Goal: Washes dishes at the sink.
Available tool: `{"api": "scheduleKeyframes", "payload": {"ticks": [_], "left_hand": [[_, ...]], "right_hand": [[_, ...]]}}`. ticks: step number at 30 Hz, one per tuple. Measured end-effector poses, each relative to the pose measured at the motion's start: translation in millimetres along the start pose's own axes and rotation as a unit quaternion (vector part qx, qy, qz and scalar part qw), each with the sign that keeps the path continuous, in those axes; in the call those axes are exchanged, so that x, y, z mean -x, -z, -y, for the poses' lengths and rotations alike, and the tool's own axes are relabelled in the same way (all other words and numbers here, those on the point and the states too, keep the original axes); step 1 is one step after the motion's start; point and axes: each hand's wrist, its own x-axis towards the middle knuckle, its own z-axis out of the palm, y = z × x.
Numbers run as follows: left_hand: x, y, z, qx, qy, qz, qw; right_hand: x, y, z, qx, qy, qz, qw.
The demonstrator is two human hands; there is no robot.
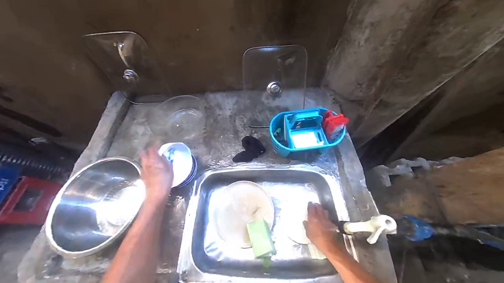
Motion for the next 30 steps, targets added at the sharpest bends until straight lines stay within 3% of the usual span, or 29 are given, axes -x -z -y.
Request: {"api": "scheduleKeyframes", "payload": {"ticks": [6,10,12,16,19,22,24,26,27,29,30], "left_hand": [[-24,-12,14,-0.124,0.045,0.108,0.985],[-34,-29,22,-0.183,0.038,0.134,0.973],[-37,-33,24,-0.180,0.018,0.133,0.975],[-38,-38,33,-0.139,-0.017,0.115,0.983],[-24,-34,26,-0.085,-0.056,0.059,0.993],[40,-31,-12,0.063,-0.152,0.039,0.986],[118,-52,-51,0.185,-0.228,0.140,0.945],[206,-84,-90,0.235,-0.303,0.331,0.863],[244,-103,-106,0.218,-0.357,0.388,0.821],[295,-137,-129,0.182,-0.433,0.420,0.777],[310,-153,-134,0.200,-0.440,0.389,0.784]], "right_hand": [[-17,-8,1,0.032,-0.030,-0.021,0.999],[-15,18,5,-0.020,-0.086,0.069,0.994],[-9,27,-6,-0.087,-0.069,0.072,0.991],[25,42,-23,-0.159,-0.039,-0.015,0.986],[43,42,-38,-0.218,-0.019,-0.116,0.969],[47,36,-50,-0.272,0.006,-0.202,0.941],[50,33,-54,-0.282,0.023,-0.220,0.933],[50,32,-55,-0.297,0.040,-0.208,0.931],[49,34,-54,-0.302,0.048,-0.202,0.930],[50,45,-53,-0.338,0.045,-0.161,0.926],[50,49,-54,-0.377,0.040,-0.137,0.915]]}}
